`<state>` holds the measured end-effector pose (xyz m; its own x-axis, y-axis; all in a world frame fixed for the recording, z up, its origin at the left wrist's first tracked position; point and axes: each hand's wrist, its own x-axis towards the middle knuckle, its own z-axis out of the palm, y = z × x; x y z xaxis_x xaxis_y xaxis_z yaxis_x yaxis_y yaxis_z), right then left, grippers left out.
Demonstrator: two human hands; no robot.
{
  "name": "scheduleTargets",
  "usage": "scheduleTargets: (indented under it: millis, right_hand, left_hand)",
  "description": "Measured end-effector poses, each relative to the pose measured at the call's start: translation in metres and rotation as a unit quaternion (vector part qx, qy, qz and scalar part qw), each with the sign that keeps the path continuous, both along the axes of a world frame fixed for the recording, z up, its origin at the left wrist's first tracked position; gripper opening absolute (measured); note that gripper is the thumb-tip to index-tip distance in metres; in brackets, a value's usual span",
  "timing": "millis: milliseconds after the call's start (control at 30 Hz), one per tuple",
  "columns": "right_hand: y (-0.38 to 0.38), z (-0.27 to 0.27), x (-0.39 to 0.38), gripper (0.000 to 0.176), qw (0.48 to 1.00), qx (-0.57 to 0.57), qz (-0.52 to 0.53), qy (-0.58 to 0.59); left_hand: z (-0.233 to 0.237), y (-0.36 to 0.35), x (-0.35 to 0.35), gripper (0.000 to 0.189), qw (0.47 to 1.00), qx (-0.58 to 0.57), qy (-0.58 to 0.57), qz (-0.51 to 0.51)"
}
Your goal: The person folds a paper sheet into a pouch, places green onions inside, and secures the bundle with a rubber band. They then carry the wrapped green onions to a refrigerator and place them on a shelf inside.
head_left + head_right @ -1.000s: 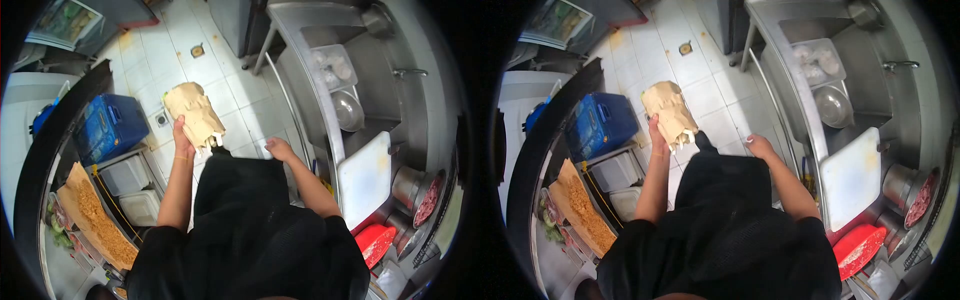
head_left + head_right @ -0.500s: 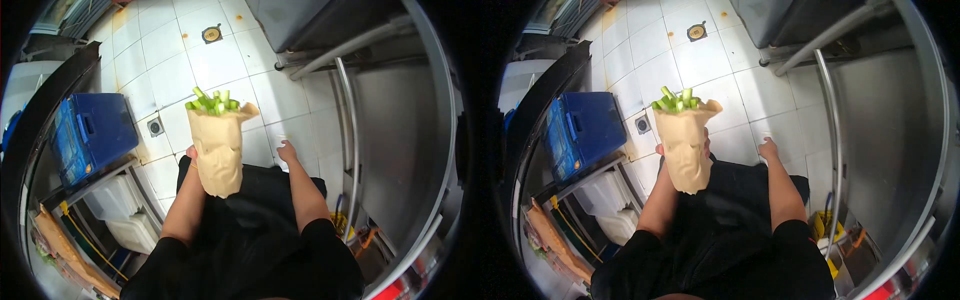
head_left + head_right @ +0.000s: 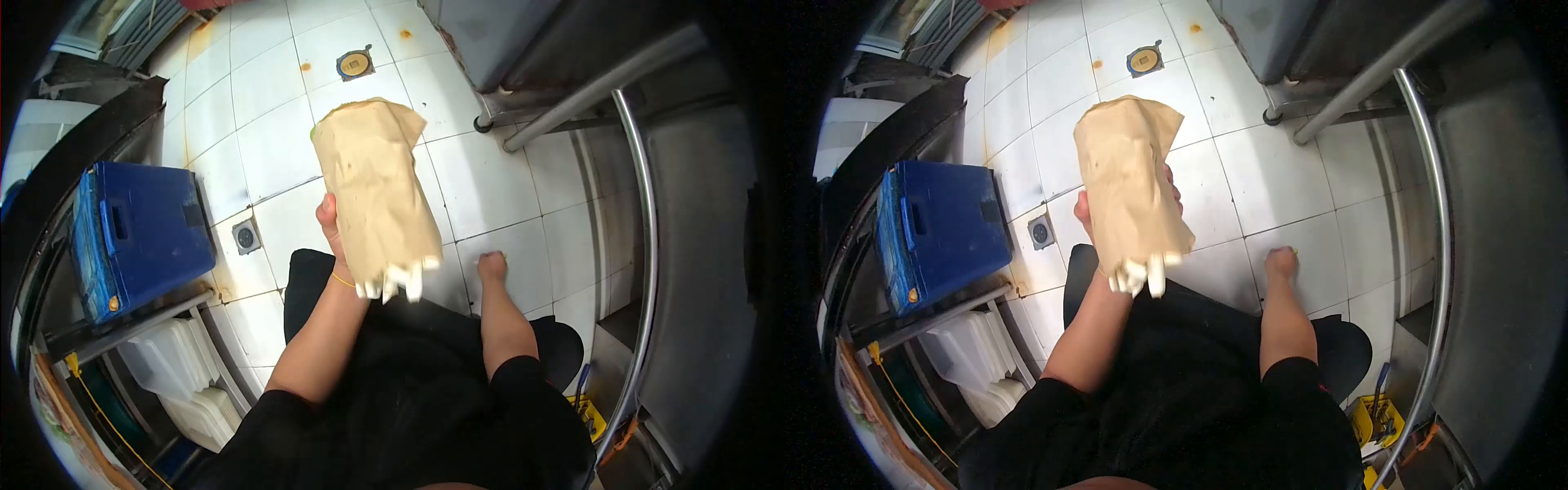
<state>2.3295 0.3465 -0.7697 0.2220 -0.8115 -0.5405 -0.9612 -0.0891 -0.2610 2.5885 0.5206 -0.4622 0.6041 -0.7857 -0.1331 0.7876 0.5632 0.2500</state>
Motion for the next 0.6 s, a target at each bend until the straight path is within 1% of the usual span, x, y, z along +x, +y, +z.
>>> scheduleTargets:
  millis: [33,67,100,133,167,200,233,300,333,367,400,433,467,533,567,600]
  right_hand:
    - [0.000,0.002,0.005,0.039,1.000,-0.003,-0.002,-0.002]
    - [0.002,0.004,0.011,0.036,0.998,-0.032,-0.037,-0.047]
    - [0.005,0.017,0.025,0.034,0.991,-0.063,-0.069,-0.092]
    - [0.002,0.039,0.045,0.032,0.958,0.000,-0.147,-0.247]
    - [0.000,0.075,0.072,0.029,0.890,0.064,-0.216,-0.396]
    - [0.003,0.134,0.100,0.028,0.855,0.081,-0.202,-0.471]
    - [0.007,0.196,0.122,0.028,0.814,0.097,-0.186,-0.541]
    - [0.013,0.275,0.140,0.024,0.741,0.118,-0.141,-0.645]
    - [0.021,0.321,0.135,0.021,0.755,0.069,-0.037,-0.651]
    - [0.033,0.355,0.126,0.019,0.762,0.020,0.064,-0.644]
    - [0.040,0.372,0.126,0.019,0.763,0.015,0.063,-0.644]
    - [0.044,0.385,0.128,0.016,0.793,0.015,0.108,-0.599]
    - [0.047,0.390,0.128,0.014,0.820,0.016,0.152,-0.551]
    - [0.048,0.389,0.130,0.013,0.825,0.008,0.156,-0.543]
    - [0.049,0.387,0.133,0.012,0.830,0.006,0.160,-0.534]
    - [0.050,0.382,0.134,0.012,0.829,0.006,0.161,-0.535]
  left_hand:
    - [0.001,-0.004,0.003,0.085,0.999,-0.002,0.042,0.032]
    - [0.003,-0.007,0.006,0.078,0.994,-0.003,0.086,0.062]
    - [0.002,-0.011,0.010,0.078,0.995,-0.008,0.085,0.058]
    - [-0.001,-0.014,0.014,0.073,0.994,0.019,0.071,0.084]
    - [-0.001,-0.017,0.017,0.067,0.991,0.046,0.055,0.110]
    - [0.003,-0.020,0.018,0.065,0.989,0.066,0.058,0.120]
    - [0.005,-0.023,0.019,0.065,0.990,0.060,0.054,0.118]
    - [0.004,-0.029,0.023,0.063,0.984,0.083,0.057,0.147]
    - [0.002,-0.034,0.023,0.064,0.980,0.107,0.034,0.163]
    - [0.004,-0.036,0.022,0.064,0.981,0.105,0.034,0.160]
    - [0.008,-0.038,0.019,0.065,0.977,0.126,0.014,0.172]
    - [0.012,-0.041,0.017,0.066,0.972,0.147,-0.007,0.185]
    - [0.015,-0.042,0.014,0.066,0.973,0.143,-0.008,0.182]
    - [0.019,-0.040,0.009,0.067,0.982,0.121,-0.025,0.146]
    - [0.019,-0.041,0.009,0.067,0.982,0.120,-0.027,0.146]
    - [0.020,-0.041,0.007,0.067,0.983,0.111,-0.057,0.137]
